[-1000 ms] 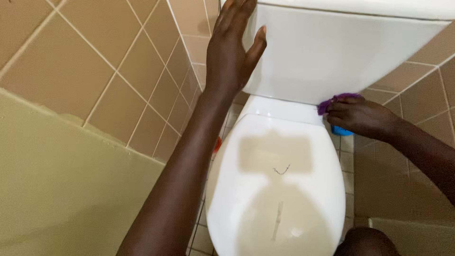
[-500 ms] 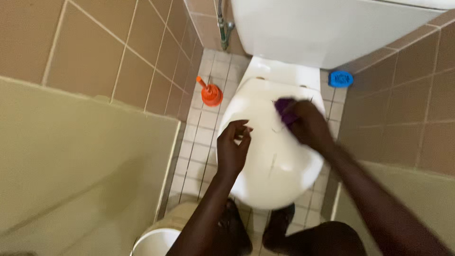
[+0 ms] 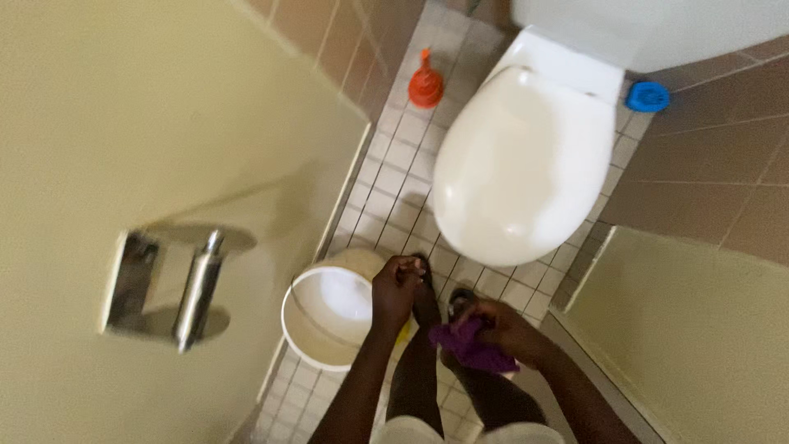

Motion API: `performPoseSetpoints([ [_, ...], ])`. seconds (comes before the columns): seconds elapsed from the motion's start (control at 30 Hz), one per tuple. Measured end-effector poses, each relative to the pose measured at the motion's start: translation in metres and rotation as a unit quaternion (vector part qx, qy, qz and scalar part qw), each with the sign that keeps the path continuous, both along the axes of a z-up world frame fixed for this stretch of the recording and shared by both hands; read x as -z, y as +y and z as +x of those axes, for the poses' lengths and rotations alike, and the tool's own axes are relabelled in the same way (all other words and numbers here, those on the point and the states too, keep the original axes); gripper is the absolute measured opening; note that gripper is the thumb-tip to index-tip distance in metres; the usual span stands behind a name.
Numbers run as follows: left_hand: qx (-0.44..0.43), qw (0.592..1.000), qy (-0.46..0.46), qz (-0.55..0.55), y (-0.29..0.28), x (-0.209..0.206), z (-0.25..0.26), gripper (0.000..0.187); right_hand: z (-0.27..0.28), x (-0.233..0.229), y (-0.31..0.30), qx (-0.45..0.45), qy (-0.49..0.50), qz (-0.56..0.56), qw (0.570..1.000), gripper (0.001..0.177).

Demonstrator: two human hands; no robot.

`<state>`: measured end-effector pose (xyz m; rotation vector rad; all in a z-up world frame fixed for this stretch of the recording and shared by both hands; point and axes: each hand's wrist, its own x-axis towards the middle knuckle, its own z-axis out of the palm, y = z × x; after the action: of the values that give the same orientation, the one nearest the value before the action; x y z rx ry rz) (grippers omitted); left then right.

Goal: The person pours a cleaning liquid from a yellow bottle into the toilet bowl, then uses a purple cloth to wipe the toilet tank and seat. The person repeatedly dips the cloth into a bucket of soapy water and wrings it out while cleaning.

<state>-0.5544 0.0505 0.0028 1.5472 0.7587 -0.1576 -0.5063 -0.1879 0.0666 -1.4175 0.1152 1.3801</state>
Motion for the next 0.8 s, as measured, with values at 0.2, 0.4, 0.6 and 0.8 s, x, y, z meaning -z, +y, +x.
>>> performPoseSetpoints([
  [0.2,-0.026,0.997,-0.047,0.057,0.010,0.031,-0.104,0.024,-0.073,0.064,0.000,-0.093,-0.245,-0.237,0.935,0.018],
  [0.4,0.009,0.993,0.085,0.083,-0.008,0.005,-0.153,0.039,-0.101,0.056,0.003,0.295,0.166,0.048,0.940,0.033],
  [0.6,-0.074,0.992,0.067,0.081,0.027,0.047,-0.203,0.086,-0.116,0.050,0.055,0.240,0.156,-0.032,0.958,0.033],
  [0.8,-0.037,0.936,0.314,0.153,0.060,0.051,-0.271,0.093,-0.150,0.085,0.097,0.231,0.119,-0.025,0.965,0.028],
])
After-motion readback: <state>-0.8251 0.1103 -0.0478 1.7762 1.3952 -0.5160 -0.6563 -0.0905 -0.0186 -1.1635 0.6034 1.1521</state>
